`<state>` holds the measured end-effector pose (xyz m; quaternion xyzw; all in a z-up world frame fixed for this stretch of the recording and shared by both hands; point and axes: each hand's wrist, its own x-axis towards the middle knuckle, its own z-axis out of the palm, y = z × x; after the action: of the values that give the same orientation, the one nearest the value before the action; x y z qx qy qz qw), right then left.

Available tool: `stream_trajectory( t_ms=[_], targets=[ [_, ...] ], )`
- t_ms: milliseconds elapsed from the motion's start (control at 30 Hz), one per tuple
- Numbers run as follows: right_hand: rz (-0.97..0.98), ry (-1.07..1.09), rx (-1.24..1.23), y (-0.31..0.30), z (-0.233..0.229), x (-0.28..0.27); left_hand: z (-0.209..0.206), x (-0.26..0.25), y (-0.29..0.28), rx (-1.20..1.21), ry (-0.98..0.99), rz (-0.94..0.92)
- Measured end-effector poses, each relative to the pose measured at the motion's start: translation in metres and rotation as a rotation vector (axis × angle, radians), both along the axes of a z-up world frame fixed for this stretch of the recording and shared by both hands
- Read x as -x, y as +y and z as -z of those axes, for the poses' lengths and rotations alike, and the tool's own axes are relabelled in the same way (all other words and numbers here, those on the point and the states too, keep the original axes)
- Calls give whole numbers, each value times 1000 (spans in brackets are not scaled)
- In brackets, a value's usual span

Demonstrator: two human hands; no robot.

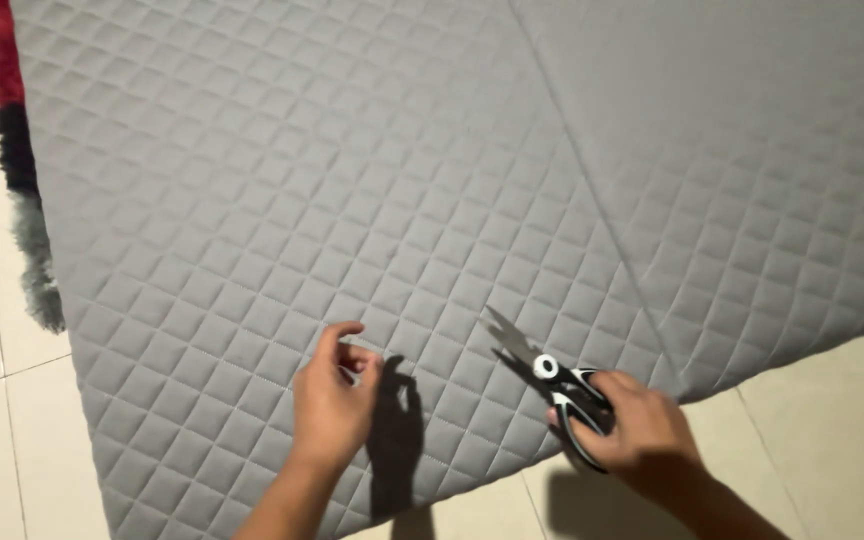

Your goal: Trim loose threads from a quilted grey mattress on the floor using scissors and discard them in a trash can.

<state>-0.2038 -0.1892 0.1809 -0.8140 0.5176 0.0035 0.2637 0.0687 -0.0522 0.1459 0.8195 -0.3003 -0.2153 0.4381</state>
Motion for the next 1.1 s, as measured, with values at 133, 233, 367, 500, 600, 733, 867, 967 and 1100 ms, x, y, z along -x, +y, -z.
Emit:
stream_trajectory(
  t_ms=[133,233,367,500,600,733,867,967,1100],
  targets=[
    [-20,-69,11,-10,14,-14,12,-17,-8,-70,-9,-66],
    [-42,-116,36,-18,41,-31,34,-34,-21,-70,31,-63],
    [-89,-53,60,-36,81,-73,79,-64,-45,-28,-38,1],
    [-135,-11,182,-60,121,-104,118,-84,-60,50,-216,117],
    [-157,-63,342,-71,151,-111,139,-96,-81,114,-265,181],
    [-171,-158,444,-74,175,-108,151,-112,-106,78,-235,204],
    [-80,-73,395,-78,185,-114,162,-123,-111,168,19,128],
    [-32,-42,410,-82,208,-105,170,-128,-110,250,-84,205],
    [-8,-11,504,-92,250,-85,169,-134,-108,348,-142,319]
  ],
)
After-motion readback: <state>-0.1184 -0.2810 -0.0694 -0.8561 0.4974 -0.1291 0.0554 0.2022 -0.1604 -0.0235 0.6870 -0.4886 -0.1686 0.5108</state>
